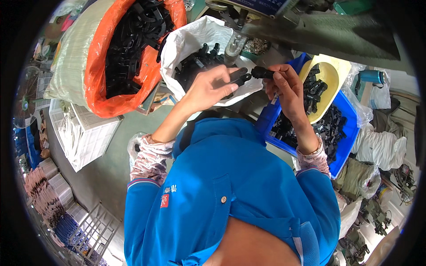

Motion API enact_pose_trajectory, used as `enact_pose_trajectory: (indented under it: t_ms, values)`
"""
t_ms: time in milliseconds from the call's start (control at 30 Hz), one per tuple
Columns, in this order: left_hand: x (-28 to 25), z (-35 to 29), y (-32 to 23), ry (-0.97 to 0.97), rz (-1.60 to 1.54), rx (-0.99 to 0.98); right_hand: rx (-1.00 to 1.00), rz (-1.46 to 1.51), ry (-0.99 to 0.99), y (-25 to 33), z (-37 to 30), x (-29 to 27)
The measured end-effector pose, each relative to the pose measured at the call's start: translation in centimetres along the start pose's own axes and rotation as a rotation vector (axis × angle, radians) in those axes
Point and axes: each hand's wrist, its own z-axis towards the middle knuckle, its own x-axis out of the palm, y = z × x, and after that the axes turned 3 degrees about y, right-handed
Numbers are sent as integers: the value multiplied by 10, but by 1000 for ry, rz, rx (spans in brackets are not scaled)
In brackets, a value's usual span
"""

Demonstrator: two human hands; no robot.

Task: The person repeatedly picks small black plastic components from a blue bin and a white sack, attaches a metal spring to each, and places the assembled units into a yellow tray. The process is continuous and repetitive, with the person handling one item at a time.

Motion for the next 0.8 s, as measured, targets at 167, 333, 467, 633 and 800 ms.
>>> enact_pose_trajectory:
  t_ms: [167,333,467,633,800]
  values:
    - [-12,6,-3,34,18,-1,-112,-146,-120,-12,17,11]
    - [-21,10,-10,62,101,14,-319,-485,-293,-28,29,28]
    - [-29,13,-16,29,185,58,-394,-706,-335,-30,32,39]
    - [-35,20,-15,42,390,138,-429,-787,-386,-27,38,46]
    - [-46,27,-18,53,516,195,-546,-810,-405,-28,43,63]
